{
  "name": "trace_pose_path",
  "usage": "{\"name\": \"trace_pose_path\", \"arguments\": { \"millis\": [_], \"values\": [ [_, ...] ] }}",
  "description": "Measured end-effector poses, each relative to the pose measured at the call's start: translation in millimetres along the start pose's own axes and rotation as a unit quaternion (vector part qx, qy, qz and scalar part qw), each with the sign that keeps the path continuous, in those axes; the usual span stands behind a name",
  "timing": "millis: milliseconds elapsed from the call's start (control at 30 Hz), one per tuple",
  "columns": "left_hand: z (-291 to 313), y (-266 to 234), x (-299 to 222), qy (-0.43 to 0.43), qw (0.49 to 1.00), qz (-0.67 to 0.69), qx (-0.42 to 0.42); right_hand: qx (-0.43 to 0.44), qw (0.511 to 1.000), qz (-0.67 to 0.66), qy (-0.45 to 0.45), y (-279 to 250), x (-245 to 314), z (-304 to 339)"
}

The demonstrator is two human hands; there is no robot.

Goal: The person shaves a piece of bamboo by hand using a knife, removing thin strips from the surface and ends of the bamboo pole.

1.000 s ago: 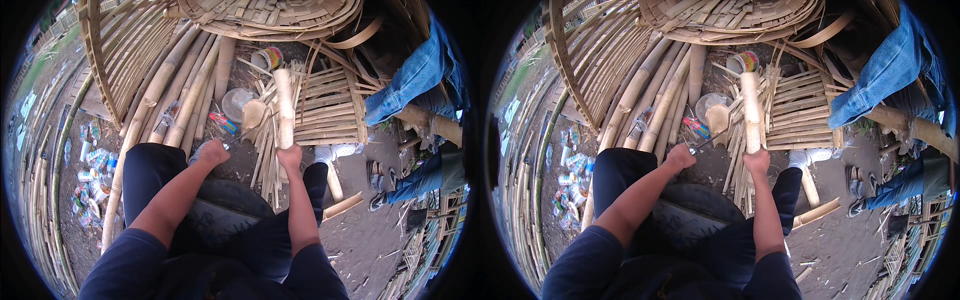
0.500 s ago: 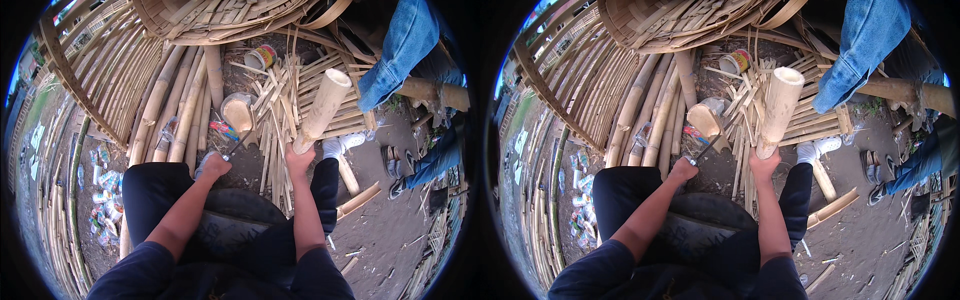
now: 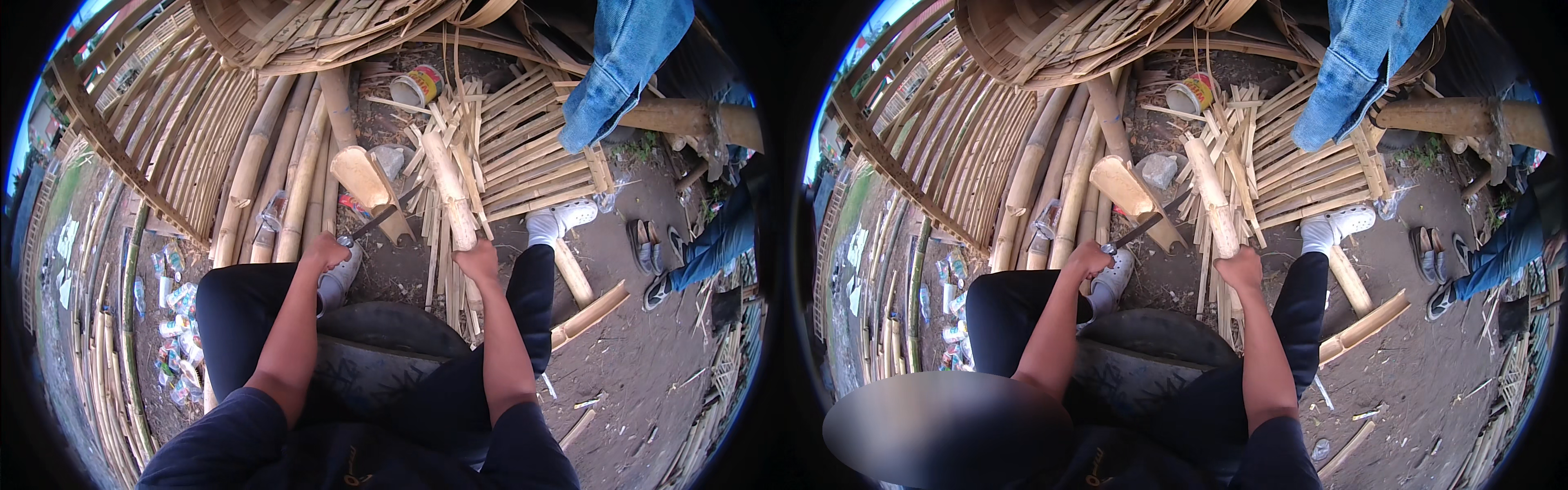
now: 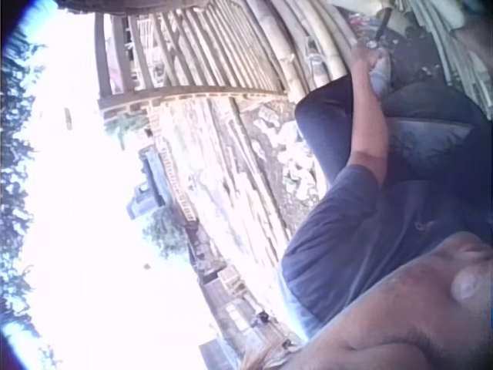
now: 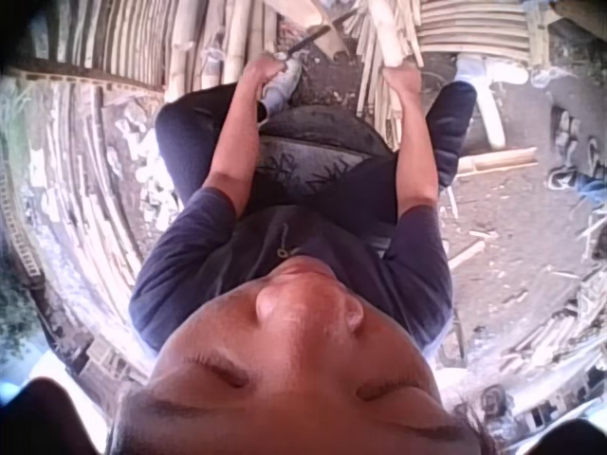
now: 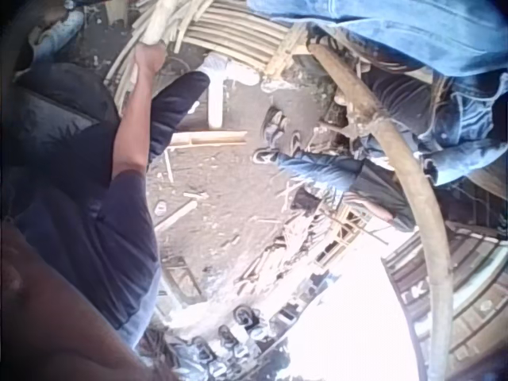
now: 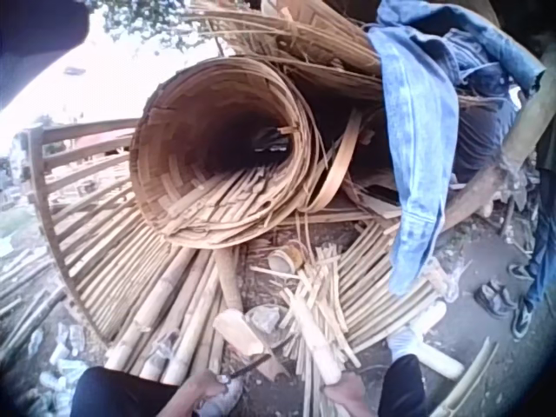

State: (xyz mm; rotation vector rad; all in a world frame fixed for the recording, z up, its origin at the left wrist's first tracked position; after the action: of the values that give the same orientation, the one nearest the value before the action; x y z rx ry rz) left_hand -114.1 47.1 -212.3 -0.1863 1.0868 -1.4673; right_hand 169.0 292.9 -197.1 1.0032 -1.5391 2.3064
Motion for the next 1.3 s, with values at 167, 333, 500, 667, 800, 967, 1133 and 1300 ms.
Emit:
{"name": "trace_pose_path", "arguments": {
  "millis": [167,333,500,667,800,967,1133,1300],
  "values": [
    [0,-8,8,-0.022,1.000,0.004,0.011,0.017,0.999,-0.017,-0.029,0,12,9],
    [-5,13,11,-0.018,1.000,0.008,-0.004,0.054,0.998,0.037,-0.024,6,15,8],
    [8,38,-4,-0.024,0.999,0.013,-0.022,0.062,0.994,0.083,-0.023,15,4,2],
    [-17,66,26,0.044,0.997,0.022,-0.061,0.048,0.992,0.115,-0.037,29,13,-3],
    [11,57,0,0.015,0.998,-0.002,-0.055,-0.098,0.984,-0.040,-0.141,-36,62,8],
    [12,66,5,-0.034,0.999,0.005,-0.006,-0.184,0.906,-0.298,-0.236,-48,67,12],
    [3,71,8,0.009,0.997,-0.064,-0.036,0.057,0.983,0.174,-0.002,54,-17,-17],
    [0,91,21,-0.017,0.999,-0.051,-0.011,0.053,0.989,0.140,-0.006,32,5,-14]
  ]
}}
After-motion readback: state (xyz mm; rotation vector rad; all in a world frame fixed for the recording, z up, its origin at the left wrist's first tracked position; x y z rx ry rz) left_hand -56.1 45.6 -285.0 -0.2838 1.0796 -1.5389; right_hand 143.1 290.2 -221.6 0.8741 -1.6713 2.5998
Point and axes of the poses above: each hand's wrist, its own z-axis away from the middle knuckle, its own y-axis out of the palm, x = y × z, the point moved 9 cm from there along -z, towards the middle knuckle, and after that the axes turned 1 degree about -y, right-handed, at the moved point
